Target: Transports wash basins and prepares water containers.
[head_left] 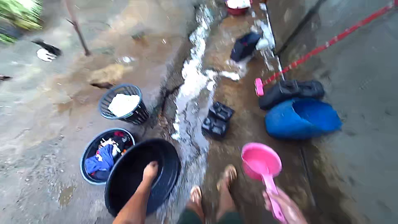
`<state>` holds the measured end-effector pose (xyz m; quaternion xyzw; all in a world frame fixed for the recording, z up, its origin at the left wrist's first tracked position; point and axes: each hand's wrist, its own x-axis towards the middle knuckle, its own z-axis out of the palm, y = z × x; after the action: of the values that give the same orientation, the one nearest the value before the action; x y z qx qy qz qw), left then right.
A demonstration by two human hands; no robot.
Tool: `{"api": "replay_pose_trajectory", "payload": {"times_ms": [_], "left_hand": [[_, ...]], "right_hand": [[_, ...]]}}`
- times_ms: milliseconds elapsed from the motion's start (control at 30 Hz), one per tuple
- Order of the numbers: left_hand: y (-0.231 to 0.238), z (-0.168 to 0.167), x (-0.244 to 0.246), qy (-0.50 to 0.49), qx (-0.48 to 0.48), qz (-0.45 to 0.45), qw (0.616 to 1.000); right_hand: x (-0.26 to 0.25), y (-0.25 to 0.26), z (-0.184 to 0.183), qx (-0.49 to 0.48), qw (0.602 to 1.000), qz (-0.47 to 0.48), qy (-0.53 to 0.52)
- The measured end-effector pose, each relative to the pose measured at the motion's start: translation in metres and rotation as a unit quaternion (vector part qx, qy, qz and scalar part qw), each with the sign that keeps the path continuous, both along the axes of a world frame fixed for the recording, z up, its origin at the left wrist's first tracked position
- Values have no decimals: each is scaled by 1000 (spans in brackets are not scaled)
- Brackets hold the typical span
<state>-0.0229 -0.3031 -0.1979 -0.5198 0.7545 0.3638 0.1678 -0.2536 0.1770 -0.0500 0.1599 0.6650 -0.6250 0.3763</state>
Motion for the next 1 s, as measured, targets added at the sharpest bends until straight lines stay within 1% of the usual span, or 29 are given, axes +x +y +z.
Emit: {"api": "replay_pose_trajectory", "payload": {"times_ms": [67,200,233,300,367,433,500,567,600,633,700,733,800,833,900,1000], "left_hand": [[35,-7,-62,50,81,0,995],[114,-37,-195,131,236,49,962],[133,-44,-226,137,268,61,952],[168,-62,-284,138,308,90,937],[190,-79,-341,135,324,133,927],[202,-103,-387,137,323,163,922],[203,-127,-428,151,273,149,938],[194,-136,-465,163,206,116,958],[189,-140,-483,169,180,123,961],[184,-142,-498,167,172,139,961],[175,-150,-518,155,174,158,960],[174,-153,-523,152,181,151,960],[177,-155,-527,129,190,103,968],[181,-155,-526,122,202,81,968],[193,-155,-521,119,233,67,963],[203,-152,-519,110,276,81,951]], "right_hand": [[-10,8,-5,16,1000,-9,9],[-58,-1,-21,59,997,41,17],[-71,-8,-28,85,994,65,19],[-100,-24,-40,163,976,144,33],[-129,-42,-53,230,939,246,62],[-155,-60,-62,256,905,323,108],[-180,-77,-69,244,894,352,131],[-205,-89,-78,229,901,350,113],[-217,-90,-85,215,914,333,85],[-228,-88,-93,185,935,297,51],[-247,-77,-106,84,978,190,-21],[-256,-68,-110,40,988,140,-54],[-271,-47,-112,0,993,66,-100],[-276,-37,-112,2,993,45,-113],[-280,-18,-110,30,992,25,-121],[-279,-2,-105,98,989,41,-104]]}}
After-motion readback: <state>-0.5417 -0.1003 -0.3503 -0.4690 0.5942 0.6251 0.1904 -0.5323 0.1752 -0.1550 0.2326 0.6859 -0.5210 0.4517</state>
